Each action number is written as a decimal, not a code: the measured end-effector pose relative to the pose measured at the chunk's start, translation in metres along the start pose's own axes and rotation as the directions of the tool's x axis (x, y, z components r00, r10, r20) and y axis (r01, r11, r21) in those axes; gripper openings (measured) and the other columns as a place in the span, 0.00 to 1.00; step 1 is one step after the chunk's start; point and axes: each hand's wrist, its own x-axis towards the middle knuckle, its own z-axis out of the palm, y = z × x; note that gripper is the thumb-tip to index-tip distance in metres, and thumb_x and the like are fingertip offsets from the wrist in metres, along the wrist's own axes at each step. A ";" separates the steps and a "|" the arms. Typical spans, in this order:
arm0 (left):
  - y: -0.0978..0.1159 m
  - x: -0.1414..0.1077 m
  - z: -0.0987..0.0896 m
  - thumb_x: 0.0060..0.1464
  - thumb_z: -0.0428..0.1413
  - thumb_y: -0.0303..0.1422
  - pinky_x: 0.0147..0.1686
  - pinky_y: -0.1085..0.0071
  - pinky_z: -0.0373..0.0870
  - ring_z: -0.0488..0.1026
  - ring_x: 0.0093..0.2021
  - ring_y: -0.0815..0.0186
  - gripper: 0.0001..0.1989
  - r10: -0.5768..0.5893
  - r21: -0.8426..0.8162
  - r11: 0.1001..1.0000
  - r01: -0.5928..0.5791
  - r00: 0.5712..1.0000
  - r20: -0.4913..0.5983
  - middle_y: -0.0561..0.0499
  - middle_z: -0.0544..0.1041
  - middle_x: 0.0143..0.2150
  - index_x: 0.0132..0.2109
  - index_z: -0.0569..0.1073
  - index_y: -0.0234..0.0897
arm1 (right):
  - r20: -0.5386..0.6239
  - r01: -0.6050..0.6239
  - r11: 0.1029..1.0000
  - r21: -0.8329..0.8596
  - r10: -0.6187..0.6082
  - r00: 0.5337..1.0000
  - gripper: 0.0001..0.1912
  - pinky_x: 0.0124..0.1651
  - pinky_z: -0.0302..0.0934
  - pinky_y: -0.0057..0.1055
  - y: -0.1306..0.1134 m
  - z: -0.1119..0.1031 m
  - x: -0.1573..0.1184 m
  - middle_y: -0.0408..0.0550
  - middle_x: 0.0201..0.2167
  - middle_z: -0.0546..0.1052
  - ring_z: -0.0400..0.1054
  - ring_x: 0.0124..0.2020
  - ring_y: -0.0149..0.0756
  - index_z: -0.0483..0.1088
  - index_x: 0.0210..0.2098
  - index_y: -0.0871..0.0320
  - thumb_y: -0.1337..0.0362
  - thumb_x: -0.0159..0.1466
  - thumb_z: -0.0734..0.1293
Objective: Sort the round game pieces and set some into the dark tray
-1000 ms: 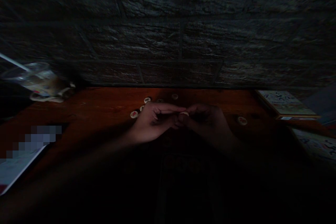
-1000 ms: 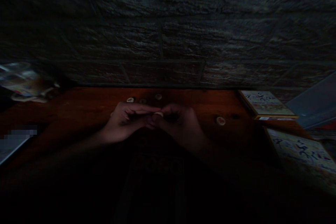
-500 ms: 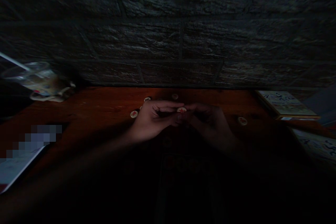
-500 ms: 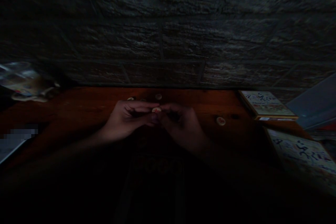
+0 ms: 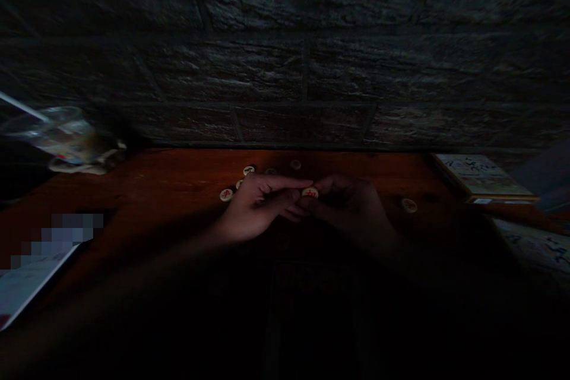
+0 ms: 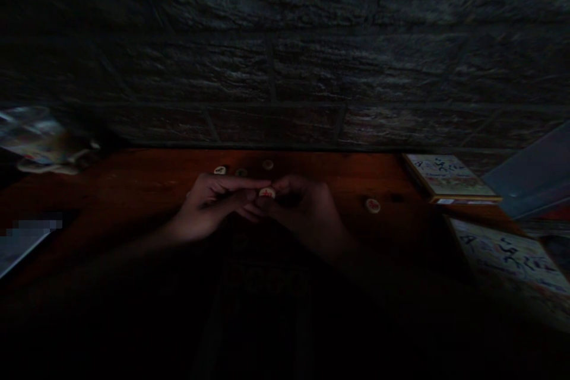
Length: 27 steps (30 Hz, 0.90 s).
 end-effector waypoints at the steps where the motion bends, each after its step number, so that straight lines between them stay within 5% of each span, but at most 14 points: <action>1: 0.000 0.000 0.000 0.62 0.62 0.27 0.33 0.73 0.86 0.87 0.32 0.62 0.12 0.006 -0.004 1.000 -0.006 1.000 0.001 0.47 0.88 0.36 0.52 0.84 0.35 | -0.001 0.008 1.000 0.001 -0.008 1.000 0.08 0.41 0.72 0.31 -0.001 0.000 0.000 0.44 0.34 0.84 0.79 0.35 0.33 0.79 0.36 0.55 0.60 0.60 0.79; 9: -0.008 0.002 0.001 0.53 0.71 0.29 0.32 0.74 0.86 0.87 0.34 0.62 0.17 0.088 -0.014 0.996 -0.089 0.994 -0.059 0.46 0.88 0.40 0.51 0.84 0.35 | 0.039 0.035 0.999 0.040 -0.036 0.999 0.11 0.34 0.71 0.28 -0.010 0.000 0.001 0.44 0.34 0.85 0.78 0.31 0.32 0.82 0.41 0.55 0.56 0.62 0.78; 27: -0.005 0.000 0.001 0.61 0.65 0.31 0.34 0.73 0.86 0.86 0.33 0.63 0.11 0.077 0.044 0.996 -0.076 0.997 -0.017 0.46 0.88 0.39 0.50 0.84 0.34 | 0.036 -0.049 0.999 -0.019 0.050 0.998 0.14 0.26 0.65 0.24 -0.014 -0.001 0.000 0.43 0.24 0.79 0.72 0.23 0.28 0.79 0.32 0.58 0.54 0.65 0.75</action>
